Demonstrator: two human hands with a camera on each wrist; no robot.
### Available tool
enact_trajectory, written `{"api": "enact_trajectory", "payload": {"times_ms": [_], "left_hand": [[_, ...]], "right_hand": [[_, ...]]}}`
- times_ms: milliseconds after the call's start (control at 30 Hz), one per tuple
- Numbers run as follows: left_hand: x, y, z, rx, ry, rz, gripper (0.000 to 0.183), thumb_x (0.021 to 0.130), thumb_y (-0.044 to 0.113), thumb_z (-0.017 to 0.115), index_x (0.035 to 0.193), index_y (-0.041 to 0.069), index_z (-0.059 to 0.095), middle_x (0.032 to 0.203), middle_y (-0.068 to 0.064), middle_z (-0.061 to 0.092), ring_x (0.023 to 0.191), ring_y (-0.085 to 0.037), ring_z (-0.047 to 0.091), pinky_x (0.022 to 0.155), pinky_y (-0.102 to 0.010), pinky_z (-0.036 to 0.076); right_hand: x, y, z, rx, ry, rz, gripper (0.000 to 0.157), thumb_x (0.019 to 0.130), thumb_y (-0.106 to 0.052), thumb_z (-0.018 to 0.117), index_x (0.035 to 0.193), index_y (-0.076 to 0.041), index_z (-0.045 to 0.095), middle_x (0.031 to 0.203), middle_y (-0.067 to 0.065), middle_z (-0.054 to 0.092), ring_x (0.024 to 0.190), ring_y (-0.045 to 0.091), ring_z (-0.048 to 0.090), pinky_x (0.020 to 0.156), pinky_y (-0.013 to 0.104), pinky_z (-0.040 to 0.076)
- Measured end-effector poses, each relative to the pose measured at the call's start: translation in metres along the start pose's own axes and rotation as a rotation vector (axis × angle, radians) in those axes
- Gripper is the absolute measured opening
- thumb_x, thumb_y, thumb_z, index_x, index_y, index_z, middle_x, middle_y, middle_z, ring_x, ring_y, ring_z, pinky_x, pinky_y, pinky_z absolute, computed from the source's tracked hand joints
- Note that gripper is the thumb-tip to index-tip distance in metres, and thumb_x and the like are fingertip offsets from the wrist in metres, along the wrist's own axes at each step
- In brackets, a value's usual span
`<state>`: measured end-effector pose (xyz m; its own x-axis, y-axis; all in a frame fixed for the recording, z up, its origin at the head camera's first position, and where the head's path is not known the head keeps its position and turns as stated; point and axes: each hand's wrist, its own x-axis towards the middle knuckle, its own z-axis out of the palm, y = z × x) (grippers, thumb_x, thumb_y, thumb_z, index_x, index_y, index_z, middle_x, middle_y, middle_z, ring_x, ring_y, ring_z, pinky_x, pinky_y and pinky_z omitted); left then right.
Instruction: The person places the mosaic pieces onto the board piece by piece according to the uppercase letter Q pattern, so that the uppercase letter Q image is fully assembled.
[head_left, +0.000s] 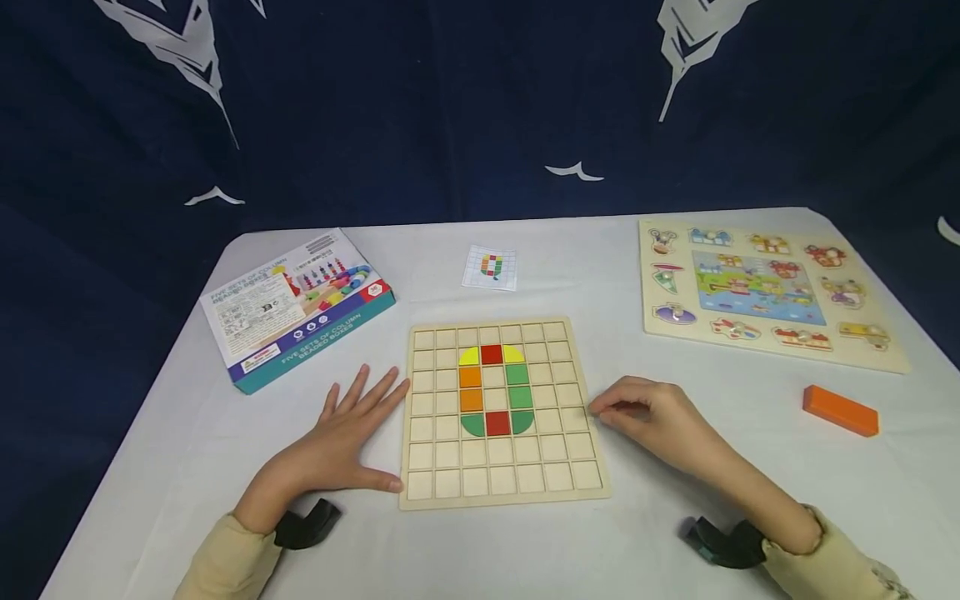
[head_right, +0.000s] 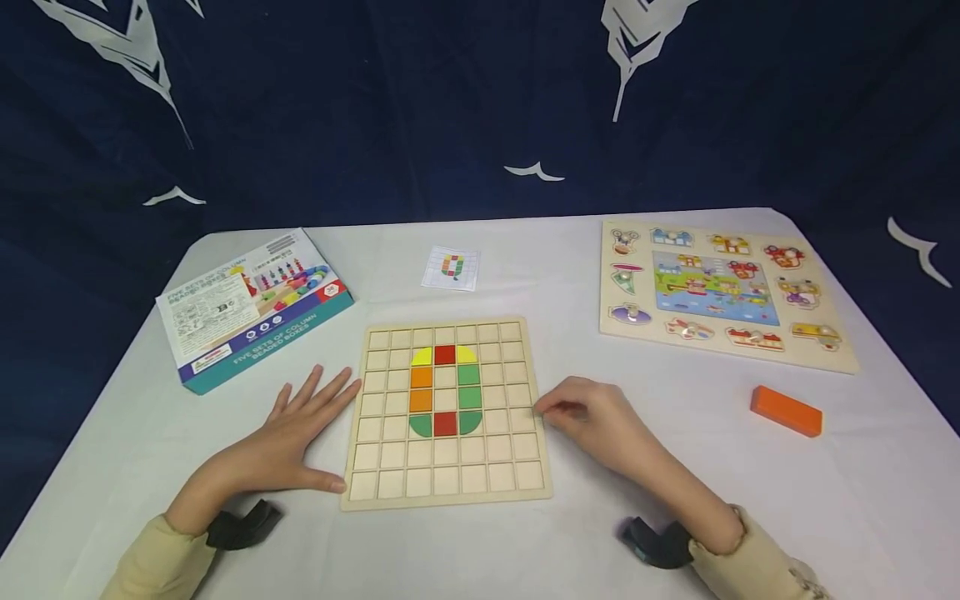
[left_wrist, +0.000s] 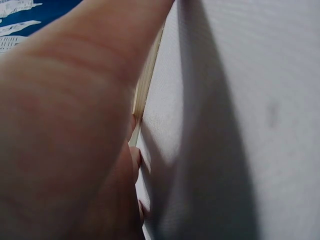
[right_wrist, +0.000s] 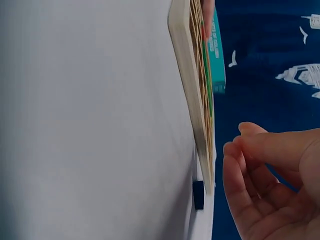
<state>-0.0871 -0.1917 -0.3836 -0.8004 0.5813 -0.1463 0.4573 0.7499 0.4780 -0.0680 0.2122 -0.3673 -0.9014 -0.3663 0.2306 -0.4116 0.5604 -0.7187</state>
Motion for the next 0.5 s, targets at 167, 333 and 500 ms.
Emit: {"api": "enact_trajectory", "payload": {"times_ms": [167, 333, 500], "left_hand": [[0.001, 0.0, 0.0, 0.006, 0.005, 0.002, 0.117, 0.06, 0.064, 0.075, 0.15, 0.014, 0.021, 0.155, -0.01, 0.01, 0.137, -0.039, -0.011, 0.098, -0.066, -0.011], [0.0, 0.0, 0.001, 0.002, 0.002, 0.001, 0.116, 0.06, 0.065, 0.074, 0.15, 0.014, 0.022, 0.155, -0.01, 0.01, 0.137, -0.039, -0.011, 0.098, -0.066, -0.01], [0.0, -0.001, 0.001, -0.003, 0.002, -0.002, 0.117, 0.059, 0.065, 0.075, 0.15, 0.014, 0.022, 0.155, -0.01, 0.01, 0.137, -0.039, -0.01, 0.098, -0.065, -0.011]], "right_hand": [[0.002, 0.009, -0.009, -0.087, 0.052, 0.043, 0.024, 0.074, 0.009, 0.073, 0.087, -0.01, 0.073, 0.085, -0.008, 0.065, 0.076, 0.007, 0.06, 0.067, 0.02, 0.05], [-0.001, 0.02, -0.02, -0.123, 0.01, 0.076, 0.021, 0.075, 0.005, 0.074, 0.089, -0.01, 0.072, 0.083, -0.008, 0.063, 0.073, 0.007, 0.056, 0.066, 0.018, 0.047], [-0.003, 0.028, -0.018, -0.081, -0.057, 0.035, 0.024, 0.073, 0.004, 0.076, 0.093, -0.011, 0.072, 0.085, -0.008, 0.061, 0.073, 0.008, 0.053, 0.06, 0.019, 0.044]]}}
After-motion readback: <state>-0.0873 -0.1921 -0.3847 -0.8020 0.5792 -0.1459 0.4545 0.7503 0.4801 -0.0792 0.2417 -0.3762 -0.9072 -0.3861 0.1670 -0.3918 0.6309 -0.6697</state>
